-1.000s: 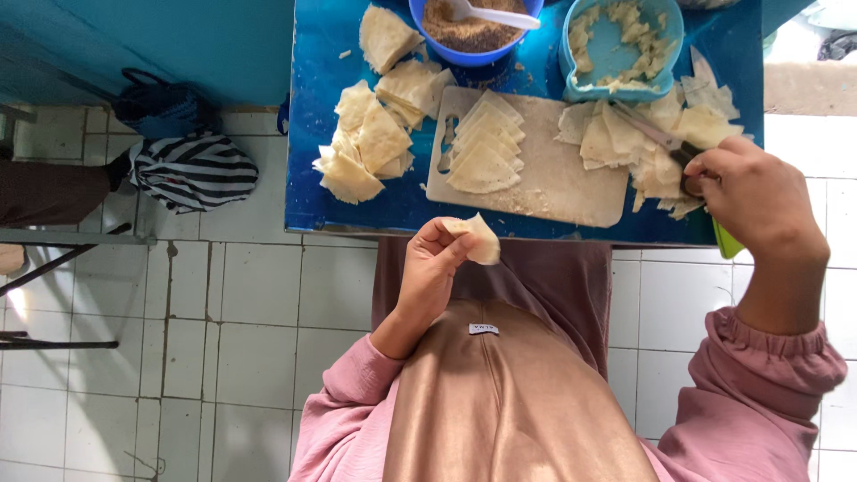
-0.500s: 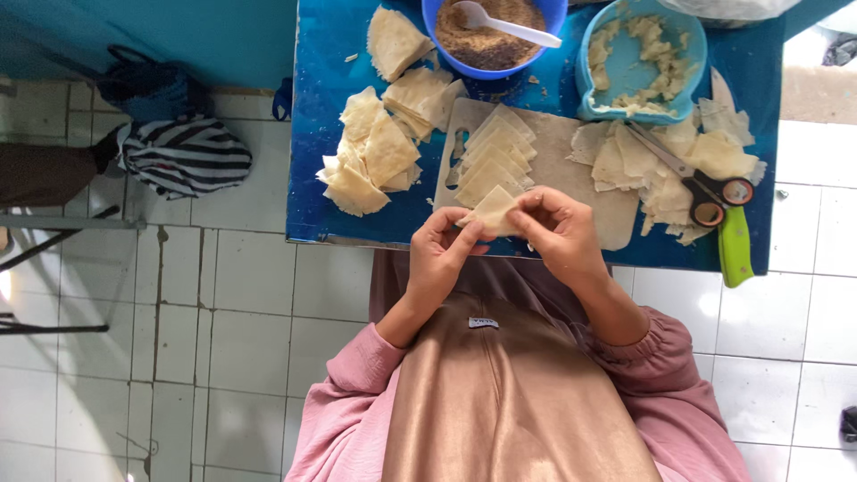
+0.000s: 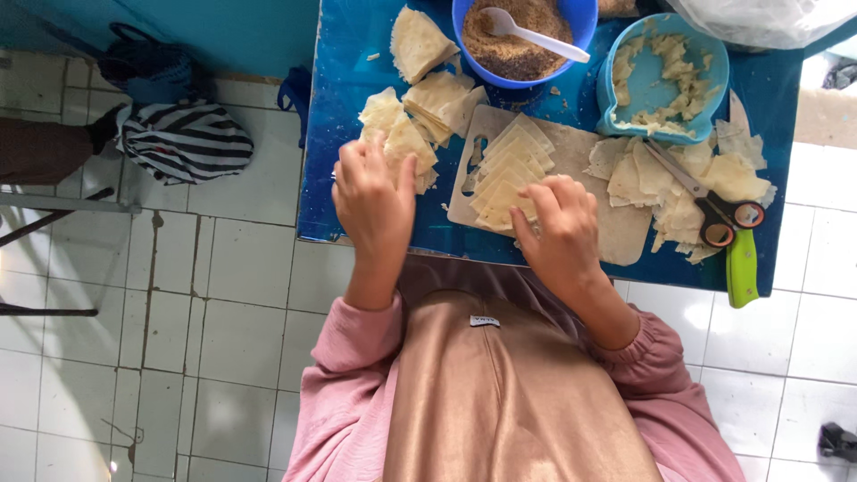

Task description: The person sits on the floor at a low table and folds thin square wrappers into filled parcels. They pinch and fold each wrapper by hand, occasionally trim a wrapper with scissors, and spoon brown filling from a blue bowl onto a wrapper before folding it closed, setting finished pieces aside.

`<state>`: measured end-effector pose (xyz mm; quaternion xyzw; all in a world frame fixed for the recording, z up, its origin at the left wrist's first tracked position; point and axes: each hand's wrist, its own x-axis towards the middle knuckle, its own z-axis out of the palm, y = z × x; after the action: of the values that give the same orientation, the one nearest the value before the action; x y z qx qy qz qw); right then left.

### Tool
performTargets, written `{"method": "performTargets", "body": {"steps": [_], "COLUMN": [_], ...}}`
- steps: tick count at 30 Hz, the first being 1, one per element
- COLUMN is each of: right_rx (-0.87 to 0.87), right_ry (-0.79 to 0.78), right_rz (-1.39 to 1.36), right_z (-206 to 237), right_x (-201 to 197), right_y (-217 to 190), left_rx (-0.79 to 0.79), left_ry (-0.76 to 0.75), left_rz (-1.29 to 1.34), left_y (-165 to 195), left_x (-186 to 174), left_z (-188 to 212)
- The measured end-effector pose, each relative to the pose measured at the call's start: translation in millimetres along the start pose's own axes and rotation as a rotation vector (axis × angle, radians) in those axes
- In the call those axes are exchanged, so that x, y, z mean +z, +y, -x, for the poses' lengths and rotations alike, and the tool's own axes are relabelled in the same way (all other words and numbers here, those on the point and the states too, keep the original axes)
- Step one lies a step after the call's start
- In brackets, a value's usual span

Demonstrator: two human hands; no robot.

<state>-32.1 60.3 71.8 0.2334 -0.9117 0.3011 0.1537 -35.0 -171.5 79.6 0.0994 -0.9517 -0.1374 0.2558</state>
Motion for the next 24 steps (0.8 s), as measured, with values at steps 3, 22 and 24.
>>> {"method": "performTargets", "body": {"steps": [3, 22, 24], "right_rx": [0.006, -0.053, 0.072], "right_ry": [0.090, 0.100, 0.012], "right_rz": [-0.048, -0.412, -0.562], "right_z": [7.0, 5.0, 6.2], "right_x": [-4.4, 8.8, 9.3], "right_y": [-0.9, -21.0, -16.1], "left_rx": [-0.009, -0.613, -0.567], "left_ry": [-0.061, -0.682, -0.711], "left_rz": [-0.015, 1.712, 1.619], "left_y": [-5.7, 28.4, 26.5], "left_x": [4.0, 13.3, 8.1], "left_z": [-10.8, 77.6, 80.0]}}
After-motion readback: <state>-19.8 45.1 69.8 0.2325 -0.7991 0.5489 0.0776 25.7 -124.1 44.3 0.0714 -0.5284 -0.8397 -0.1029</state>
